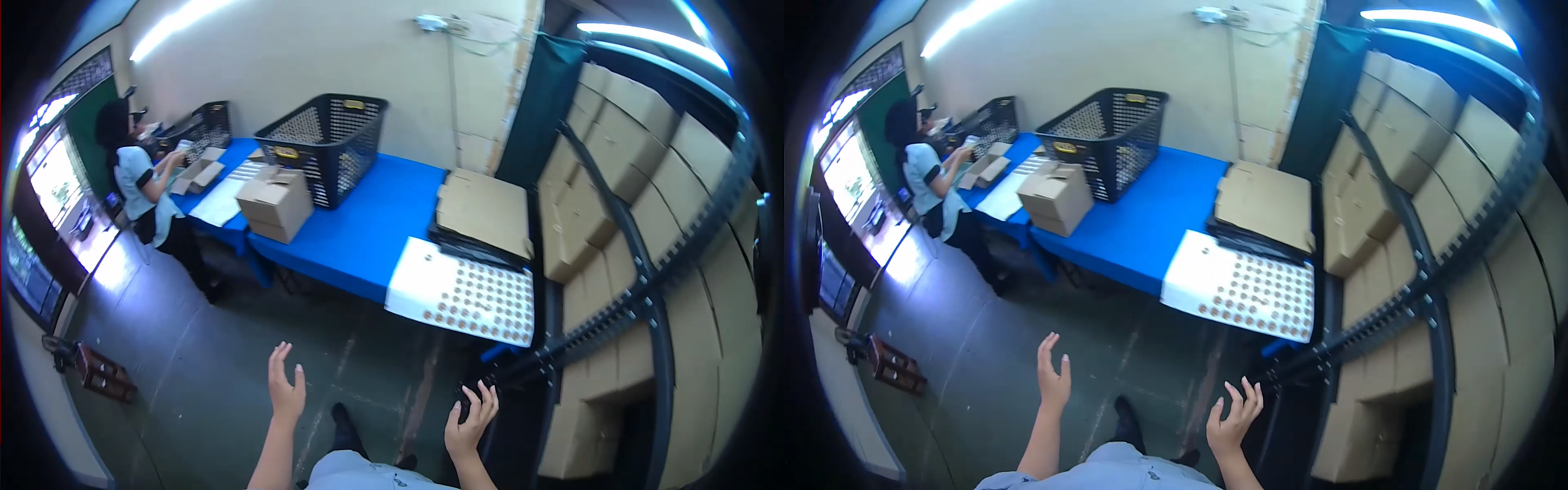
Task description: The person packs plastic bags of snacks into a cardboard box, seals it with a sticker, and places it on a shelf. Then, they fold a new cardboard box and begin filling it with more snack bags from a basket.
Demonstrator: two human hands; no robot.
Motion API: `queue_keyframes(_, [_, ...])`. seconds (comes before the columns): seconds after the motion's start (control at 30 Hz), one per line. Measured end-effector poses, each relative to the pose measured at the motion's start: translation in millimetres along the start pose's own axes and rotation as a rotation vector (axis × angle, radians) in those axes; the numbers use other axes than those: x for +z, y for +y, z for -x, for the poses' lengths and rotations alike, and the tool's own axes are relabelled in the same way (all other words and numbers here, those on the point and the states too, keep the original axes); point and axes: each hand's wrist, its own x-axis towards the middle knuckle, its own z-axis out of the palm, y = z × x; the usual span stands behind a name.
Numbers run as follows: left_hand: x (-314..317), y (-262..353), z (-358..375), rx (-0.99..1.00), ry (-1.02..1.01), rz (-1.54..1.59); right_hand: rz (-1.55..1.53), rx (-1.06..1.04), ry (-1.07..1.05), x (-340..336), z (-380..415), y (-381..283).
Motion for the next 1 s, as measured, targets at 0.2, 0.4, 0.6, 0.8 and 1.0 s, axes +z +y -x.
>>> queue_keyframes(0.2, [-25, -70, -71, -0.051, 0.036, -0.037, -0.037, -0.021, -0.083, 89, -52, -56])
queue_keyframes(0.4, [-25, -94, -173, 0.022, 0.09, 0.019, 0.006, 0.009, 0.026, 146, -106, -80])
queue_keyframes(0.6, [-12, -109, -251, 0.062, 0.084, 0.07, 0.031, 0.054, -0.028, 204, -141, -88])
queue_keyframes(0.8, [15, -139, -308, -0.008, 0.166, 0.104, 0.004, -0.007, -0.132, 269, -204, -90])
queue_keyframes(1.0, [1, -182, -364, -0.131, 0.356, 0.018, -0.133, -0.088, -0.208, 371, -299, -89])
